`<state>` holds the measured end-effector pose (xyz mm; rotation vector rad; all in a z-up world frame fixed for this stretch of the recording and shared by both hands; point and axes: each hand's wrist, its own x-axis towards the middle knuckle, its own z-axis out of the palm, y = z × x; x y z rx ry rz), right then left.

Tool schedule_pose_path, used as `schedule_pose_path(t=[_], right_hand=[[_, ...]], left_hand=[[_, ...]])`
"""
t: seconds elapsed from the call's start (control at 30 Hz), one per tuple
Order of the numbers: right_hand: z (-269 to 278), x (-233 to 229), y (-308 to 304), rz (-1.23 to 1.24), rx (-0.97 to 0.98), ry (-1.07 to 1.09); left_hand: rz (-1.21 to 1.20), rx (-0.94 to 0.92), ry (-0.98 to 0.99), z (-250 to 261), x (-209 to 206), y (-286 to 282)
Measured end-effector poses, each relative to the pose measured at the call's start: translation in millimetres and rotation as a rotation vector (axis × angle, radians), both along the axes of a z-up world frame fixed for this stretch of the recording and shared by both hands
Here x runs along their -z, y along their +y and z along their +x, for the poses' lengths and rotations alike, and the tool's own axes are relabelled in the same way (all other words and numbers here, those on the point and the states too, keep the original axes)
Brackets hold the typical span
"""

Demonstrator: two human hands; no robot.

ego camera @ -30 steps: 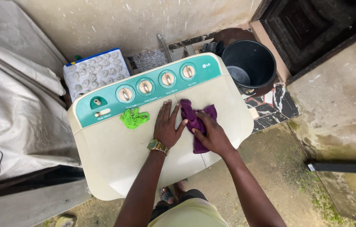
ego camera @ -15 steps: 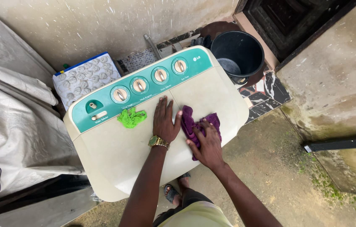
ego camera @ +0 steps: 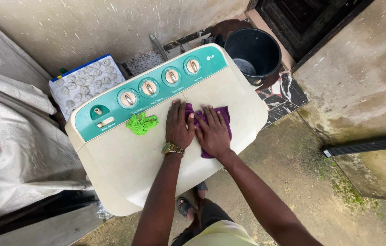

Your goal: The person cleans a washing machine by wiping the top surface and control knobs with a cloth, then removes the lid and wipes it down.

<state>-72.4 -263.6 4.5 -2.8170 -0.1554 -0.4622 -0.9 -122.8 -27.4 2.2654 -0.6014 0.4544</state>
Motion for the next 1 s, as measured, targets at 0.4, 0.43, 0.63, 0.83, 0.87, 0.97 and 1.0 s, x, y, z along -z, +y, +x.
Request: schedule_pose_path(t=[0.4,0.43,0.63,0.83,0.87,0.97,1.0], right_hand=[[68,18,-4,-0.005,0.063,0.030],[73,18,-5,-0.004,0.052,0.032],[93,14,-20,-0.008,0.053,0.052],[105,13,-49,0.015,0.030,-0.003],[106,14,-56,-0.004,0.051,-0.004],[113,11,-78,-0.016,0.076,-0.004],[115,10,-85,-0.013,0.092,-0.004]], left_hand=[[0.142,-0.079,0.067,2,9,-6],[0.144,-0.090,0.069,3,9,-6],[0.194,-0.117,0.043,0,5,-7],[0.208,-0.113,0.049,-4,-2,-8],[0.207,-0.111,0.046,-5,-3,-8],[0.215,-0.116,0.037,-4,-9,-7],[0.220,-0.112,0.031,-4,-11,-7]])
